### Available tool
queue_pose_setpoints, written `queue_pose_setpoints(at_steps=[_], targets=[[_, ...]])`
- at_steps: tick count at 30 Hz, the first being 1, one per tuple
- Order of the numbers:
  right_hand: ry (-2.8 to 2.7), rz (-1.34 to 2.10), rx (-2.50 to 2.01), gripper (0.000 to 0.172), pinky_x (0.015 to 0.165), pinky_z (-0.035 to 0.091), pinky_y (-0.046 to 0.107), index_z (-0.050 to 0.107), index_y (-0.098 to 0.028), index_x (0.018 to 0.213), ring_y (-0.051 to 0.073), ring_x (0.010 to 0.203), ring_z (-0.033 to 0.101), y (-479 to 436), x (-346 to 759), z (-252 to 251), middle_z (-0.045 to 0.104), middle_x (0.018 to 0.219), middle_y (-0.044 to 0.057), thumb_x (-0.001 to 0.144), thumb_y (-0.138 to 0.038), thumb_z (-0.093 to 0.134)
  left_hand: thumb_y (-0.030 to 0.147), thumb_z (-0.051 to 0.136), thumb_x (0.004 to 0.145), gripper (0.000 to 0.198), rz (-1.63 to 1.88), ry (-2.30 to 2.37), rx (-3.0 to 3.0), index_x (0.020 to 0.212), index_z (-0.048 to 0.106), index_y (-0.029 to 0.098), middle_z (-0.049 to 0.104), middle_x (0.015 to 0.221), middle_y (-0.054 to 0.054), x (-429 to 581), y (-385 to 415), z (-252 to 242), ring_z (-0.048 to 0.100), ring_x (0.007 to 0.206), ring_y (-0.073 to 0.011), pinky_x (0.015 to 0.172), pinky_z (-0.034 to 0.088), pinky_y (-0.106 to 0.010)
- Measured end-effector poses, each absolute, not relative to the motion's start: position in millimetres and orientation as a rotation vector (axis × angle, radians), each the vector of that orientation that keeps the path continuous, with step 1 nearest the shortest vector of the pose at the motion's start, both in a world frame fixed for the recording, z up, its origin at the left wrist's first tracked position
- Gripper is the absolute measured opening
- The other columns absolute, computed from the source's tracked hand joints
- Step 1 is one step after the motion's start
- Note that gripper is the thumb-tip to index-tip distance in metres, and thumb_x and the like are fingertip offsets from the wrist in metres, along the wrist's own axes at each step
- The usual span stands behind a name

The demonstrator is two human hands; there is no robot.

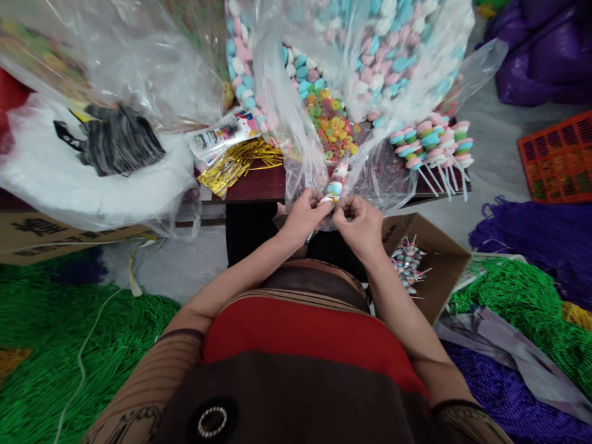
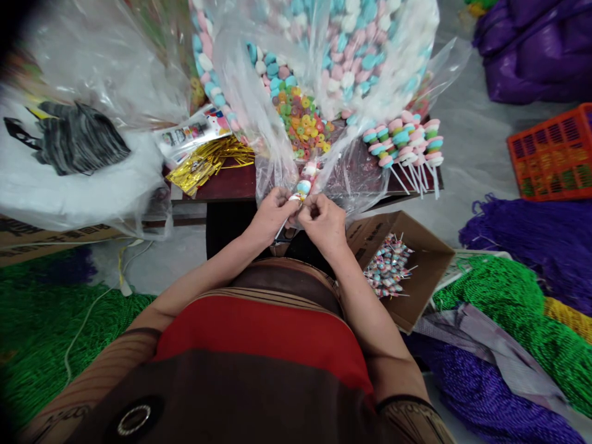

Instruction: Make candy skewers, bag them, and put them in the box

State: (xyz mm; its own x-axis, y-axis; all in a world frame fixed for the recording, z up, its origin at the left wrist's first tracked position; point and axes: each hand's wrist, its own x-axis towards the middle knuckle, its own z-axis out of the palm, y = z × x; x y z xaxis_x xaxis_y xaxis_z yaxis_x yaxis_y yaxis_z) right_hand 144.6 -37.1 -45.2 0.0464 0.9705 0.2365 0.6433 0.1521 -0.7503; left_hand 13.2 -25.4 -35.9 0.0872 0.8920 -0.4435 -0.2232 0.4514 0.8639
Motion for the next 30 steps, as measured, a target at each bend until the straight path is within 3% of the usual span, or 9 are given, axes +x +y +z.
queue_pose_setpoints(at_steps=[3,8,15,21,26,30], targets=[[-1.653,0.57,-1.551,0.004,0.059,0.047,0.026,0.055,-0.022,0.071,0.012,0.056,0.055,-38.4,146.5,-47.4,0.061,0.064,-0.003,0.075,-0.02,0.055,0.014,0.065,0.086,0.018,0.93,1.123,0.658,0.082,0.049,0.021,0.054,0.056,0.009,10.6,-28.1,-33.3,0.048,0.044,-0.0056,0.046,0.034,-0.019],[-1.485,0.681,-1.553,0.004,0.057,0.048,0.025,0.058,-0.021,0.078,0.011,0.056,0.056,-36.4,149.4,-49.9,0.063,0.067,-0.003,0.078,-0.022,0.055,0.033,0.066,0.088,0.017,0.869,0.838,0.41,0.089,0.055,0.02,0.065,0.07,0.003,5.0,-30.2,-29.2,0.061,0.056,-0.0095,0.053,0.046,-0.022],[-1.534,0.693,-1.479,0.004,0.059,0.048,0.024,0.057,-0.021,0.075,0.01,0.055,0.053,-38.6,148.2,-47.9,0.06,0.065,-0.005,0.078,-0.018,0.056,0.023,0.075,0.076,0.026,0.878,0.835,0.394,0.088,0.052,0.02,0.065,0.07,0.006,4.4,-29.0,-34.6,0.062,0.058,-0.0085,0.055,0.044,-0.021],[-1.673,0.603,-1.41,0.008,0.064,0.05,0.026,0.057,-0.022,0.073,0.012,0.059,0.058,-44.3,147.5,-44.3,0.064,0.068,-0.003,0.078,-0.016,0.056,0.008,0.063,0.072,0.019,0.927,0.97,0.458,0.078,0.049,0.02,0.057,0.059,0.008,10.5,-26.7,-32.9,0.052,0.047,-0.0056,0.049,0.038,-0.02],[-1.865,0.37,-1.348,0.011,0.066,0.052,0.027,0.057,-0.024,0.074,0.014,0.063,0.063,-44.5,150.1,-49.1,0.067,0.07,-0.001,0.076,-0.012,0.056,0.006,0.059,0.071,0.019,1.023,1.026,0.461,0.077,0.049,0.02,0.055,0.056,0.009,12.5,-29.4,-34.2,0.05,0.046,-0.0056,0.047,0.036,-0.02],[-1.875,0.325,-1.314,0.012,0.064,0.052,0.026,0.058,-0.023,0.076,0.014,0.062,0.063,-42.2,153.8,-50.1,0.068,0.07,-0.001,0.077,-0.012,0.055,0.01,0.061,0.071,0.016,1.003,0.909,0.447,0.08,0.052,0.019,0.058,0.062,0.008,7.8,-30.3,-31.5,0.055,0.052,-0.0059,0.052,0.042,-0.02]])
